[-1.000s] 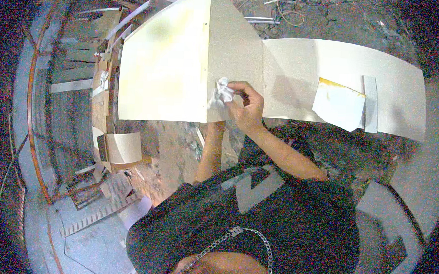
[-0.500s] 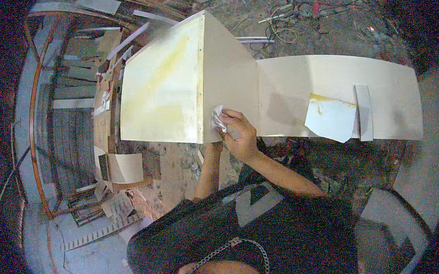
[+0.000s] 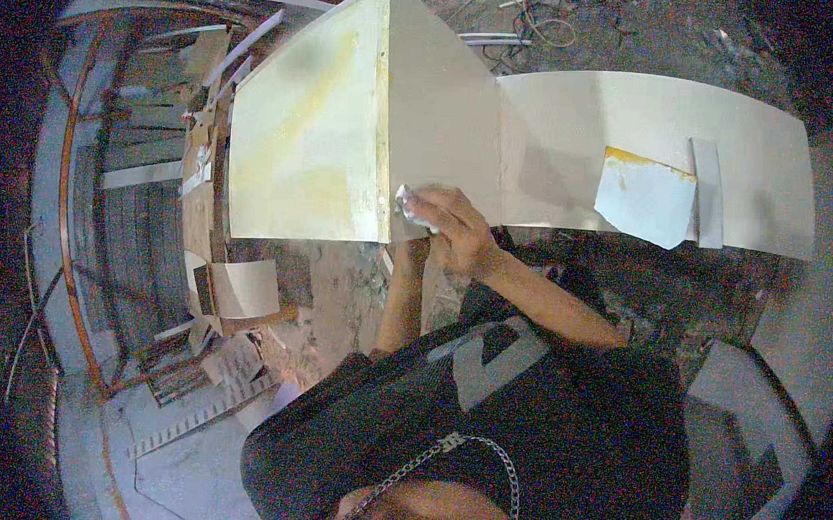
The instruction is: The person wipes the edges and surfaces of a white cabinet unit with a cloth, then uses a pencil to mark locations on the wood panels while preparing furniture components.
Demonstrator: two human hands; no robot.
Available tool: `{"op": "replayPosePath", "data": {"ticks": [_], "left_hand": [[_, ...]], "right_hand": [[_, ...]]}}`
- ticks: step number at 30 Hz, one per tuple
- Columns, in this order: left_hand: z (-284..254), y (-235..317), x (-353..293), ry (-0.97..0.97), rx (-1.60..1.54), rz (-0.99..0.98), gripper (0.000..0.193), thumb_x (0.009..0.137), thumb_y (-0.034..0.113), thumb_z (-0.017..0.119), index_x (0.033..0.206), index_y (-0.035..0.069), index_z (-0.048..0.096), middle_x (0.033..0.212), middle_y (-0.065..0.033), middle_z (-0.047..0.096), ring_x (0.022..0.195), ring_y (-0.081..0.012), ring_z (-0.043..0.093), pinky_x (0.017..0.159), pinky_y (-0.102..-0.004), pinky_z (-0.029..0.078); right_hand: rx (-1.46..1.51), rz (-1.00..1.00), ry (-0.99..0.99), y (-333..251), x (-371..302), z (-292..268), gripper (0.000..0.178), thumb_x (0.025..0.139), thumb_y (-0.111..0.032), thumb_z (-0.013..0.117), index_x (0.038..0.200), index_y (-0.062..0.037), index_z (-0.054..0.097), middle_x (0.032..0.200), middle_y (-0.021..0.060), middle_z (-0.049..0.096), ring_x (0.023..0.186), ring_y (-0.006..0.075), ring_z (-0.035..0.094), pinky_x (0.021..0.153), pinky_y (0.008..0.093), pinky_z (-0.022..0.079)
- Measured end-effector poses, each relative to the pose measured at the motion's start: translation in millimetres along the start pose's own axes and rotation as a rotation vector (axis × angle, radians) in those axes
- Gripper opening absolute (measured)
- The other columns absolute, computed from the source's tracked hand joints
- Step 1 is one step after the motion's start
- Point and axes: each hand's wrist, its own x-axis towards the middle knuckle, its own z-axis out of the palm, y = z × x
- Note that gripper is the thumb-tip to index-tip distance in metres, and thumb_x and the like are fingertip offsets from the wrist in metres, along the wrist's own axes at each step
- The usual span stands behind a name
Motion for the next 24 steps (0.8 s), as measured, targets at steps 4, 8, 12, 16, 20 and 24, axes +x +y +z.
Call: {"op": "replayPosePath", "data": {"ticks": [4, 8, 12, 16, 20, 24], "left_hand": [[-3.2, -2.5, 1.2, 0.011, 0.011, 0.017, 0.044, 0.095, 0.028, 0.052, 0.133, 0.006, 0.048, 0.127, -0.0084, 0.054, 0.115, -0.0241, 0.052, 0.097, -0.038, 0.043], [-8.5, -5.3, -1.2, 0.015, 0.01, 0.017, 0.044, 0.095, 0.028, 0.052, 0.133, 0.006, 0.048, 0.128, -0.0087, 0.054, 0.116, -0.0244, 0.052, 0.098, -0.0383, 0.042], [-9.8, -9.1, -4.6, 0.015, 0.016, 0.018, 0.045, 0.095, 0.028, 0.051, 0.133, 0.006, 0.047, 0.128, -0.009, 0.054, 0.117, -0.0247, 0.051, 0.098, -0.0386, 0.042], [-9.4, -11.5, -0.9, 0.014, 0.033, 0.032, 0.045, 0.095, 0.029, 0.051, 0.133, 0.006, 0.047, 0.129, -0.0094, 0.054, 0.118, -0.025, 0.051, 0.099, -0.0389, 0.041], [-14.0, -12.9, -1.5, 0.024, 0.045, 0.047, 0.045, 0.095, 0.029, 0.051, 0.134, 0.006, 0.047, 0.129, -0.0097, 0.053, 0.118, -0.0254, 0.05, 0.1, -0.0392, 0.041], [-14.2, -17.5, 0.0, 0.018, 0.035, 0.049, 0.046, 0.095, 0.029, 0.051, 0.134, 0.006, 0.047, 0.13, -0.01, 0.053, 0.119, -0.0257, 0.05, 0.1, -0.0395, 0.04]], "right_hand": [[-0.04, 0.27, 0.07, 11.4, 46.2, 2.5, 0.052, 0.068, 0.011, 0.048, 0.116, -0.0022, 0.062, 0.114, 0.0187, 0.06, 0.103, 0.0374, 0.059, 0.09, 0.0418, 0.05], [0.051, 0.185, 0.026, 11.1, 42.5, 0.5, 0.045, 0.075, 0.009, 0.048, 0.115, -0.0037, 0.063, 0.114, 0.0179, 0.061, 0.105, 0.0385, 0.059, 0.093, 0.0438, 0.048], [0.062, 0.004, -0.036, 7.8, -2.1, -0.2, 0.043, 0.077, 0.008, 0.05, 0.116, -0.0041, 0.064, 0.113, 0.017, 0.062, 0.105, 0.0365, 0.059, 0.093, 0.0421, 0.047], [0.017, 0.181, 0.014, 17.6, 37.5, 4.6, 0.042, 0.079, 0.003, 0.049, 0.117, -0.0046, 0.064, 0.116, 0.0161, 0.059, 0.105, 0.0339, 0.057, 0.092, 0.0447, 0.047], [0.001, 0.298, 0.005, 11.6, 34.9, 7.3, 0.049, 0.076, 0.004, 0.051, 0.124, -0.0062, 0.061, 0.116, 0.0156, 0.057, 0.106, 0.0329, 0.055, 0.093, 0.0428, 0.046], [0.055, 0.002, -0.098, 5.9, -7.2, -1.4, 0.06, 0.069, 0.015, 0.047, 0.124, -0.0051, 0.061, 0.111, 0.0156, 0.056, 0.104, 0.0329, 0.055, 0.09, 0.0372, 0.047]]}}
